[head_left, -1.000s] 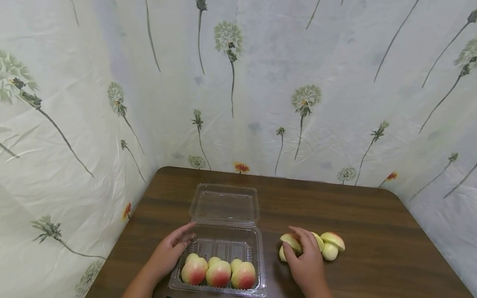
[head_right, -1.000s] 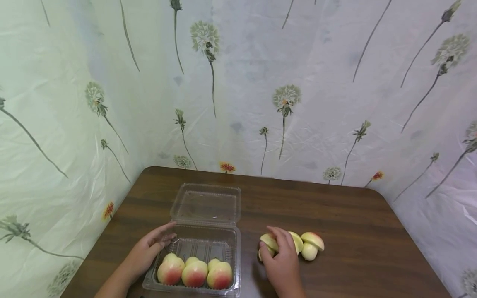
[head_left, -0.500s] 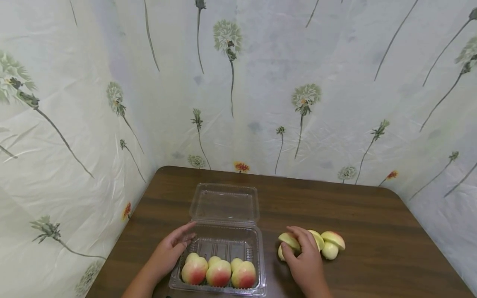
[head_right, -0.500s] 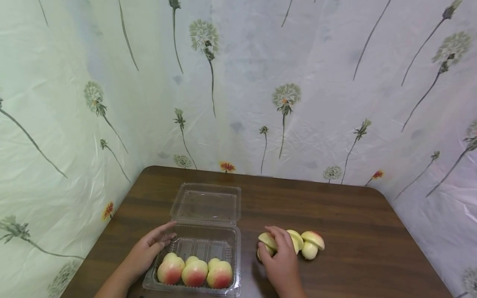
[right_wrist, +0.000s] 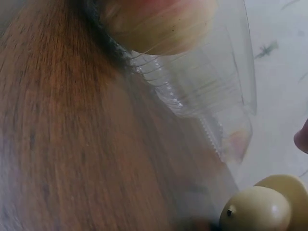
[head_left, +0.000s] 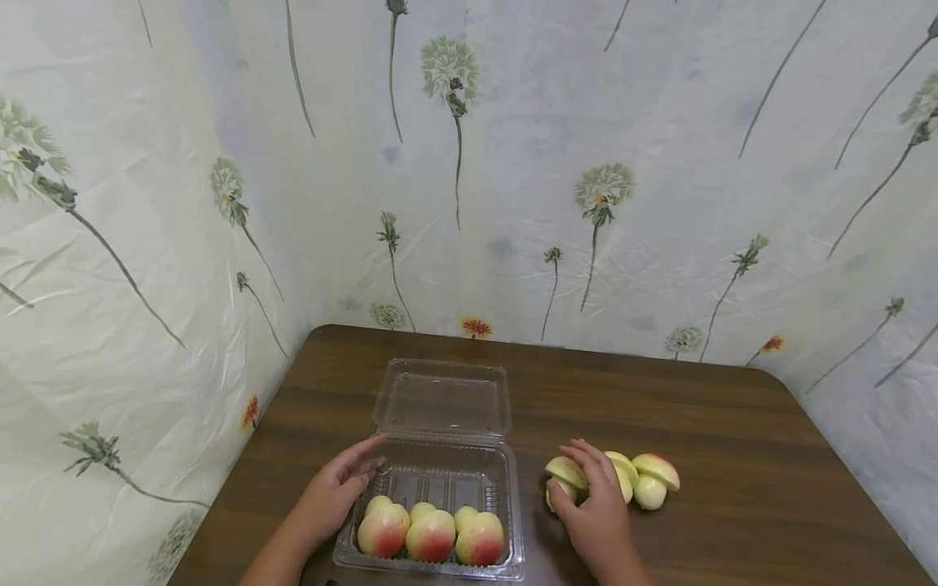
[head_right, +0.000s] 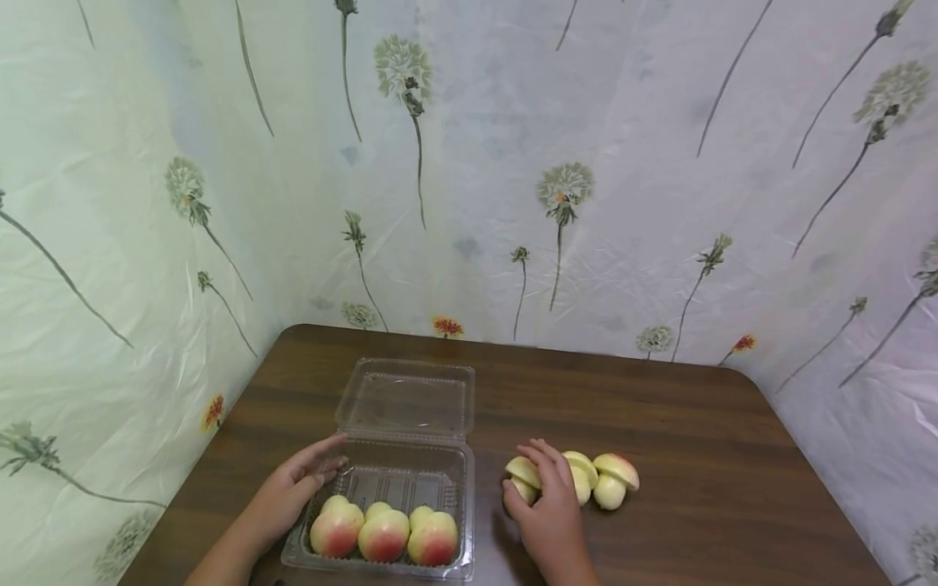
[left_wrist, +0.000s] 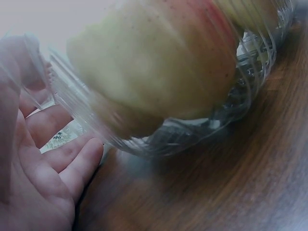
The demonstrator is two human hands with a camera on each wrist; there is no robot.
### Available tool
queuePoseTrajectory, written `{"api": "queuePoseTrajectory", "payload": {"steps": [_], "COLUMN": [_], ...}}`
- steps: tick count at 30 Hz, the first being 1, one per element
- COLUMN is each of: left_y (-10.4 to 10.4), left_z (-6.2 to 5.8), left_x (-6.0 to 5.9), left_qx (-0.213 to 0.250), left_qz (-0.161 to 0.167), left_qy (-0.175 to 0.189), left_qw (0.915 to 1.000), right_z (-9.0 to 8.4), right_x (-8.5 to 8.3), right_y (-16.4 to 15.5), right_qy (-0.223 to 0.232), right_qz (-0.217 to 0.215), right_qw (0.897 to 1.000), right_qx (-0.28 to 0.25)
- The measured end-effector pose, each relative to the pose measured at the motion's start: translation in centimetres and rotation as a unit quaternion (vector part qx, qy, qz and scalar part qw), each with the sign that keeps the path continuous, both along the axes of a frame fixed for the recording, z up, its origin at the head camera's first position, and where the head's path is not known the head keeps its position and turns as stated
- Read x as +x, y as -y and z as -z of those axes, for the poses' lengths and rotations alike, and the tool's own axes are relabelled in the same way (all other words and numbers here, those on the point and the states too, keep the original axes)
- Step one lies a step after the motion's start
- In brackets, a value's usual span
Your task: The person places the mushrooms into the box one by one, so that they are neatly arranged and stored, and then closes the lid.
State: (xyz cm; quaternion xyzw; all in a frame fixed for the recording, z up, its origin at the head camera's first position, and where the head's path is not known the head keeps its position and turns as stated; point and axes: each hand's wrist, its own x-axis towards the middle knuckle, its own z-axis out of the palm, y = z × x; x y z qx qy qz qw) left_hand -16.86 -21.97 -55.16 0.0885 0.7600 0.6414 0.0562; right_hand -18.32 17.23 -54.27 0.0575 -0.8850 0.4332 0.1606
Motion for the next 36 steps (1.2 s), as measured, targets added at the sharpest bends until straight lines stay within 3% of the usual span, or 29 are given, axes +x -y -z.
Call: {"api": "queuePoseTrajectory", "payload": {"steps": [6, 19, 36], "left_y": [0.0, 0.1, 0.0], "left_z": [0.1, 0.2, 0.0], "left_x": [-0.1, 0.0, 0.0], "left_qx": [0.002, -0.018, -0.015], "left_qz": [0.001, 0.0, 0.001], "left_qy": [-0.002, -0.001, 0.001], "left_qw": [1.0, 0.9998, 0.9999], "right_z": [0.3, 0.9, 2.1], "right_x": [-0.2, -0.4, -0.6], "right_y": [0.1, 0.0, 0.1], "right_qy": [-0.006, 0.042, 0.032], "right_qz": [0.003, -0.025, -0.041], "right_qw": [1.0, 0.999, 0.997], "right_qx": [0.005, 0.012, 0.05]}}
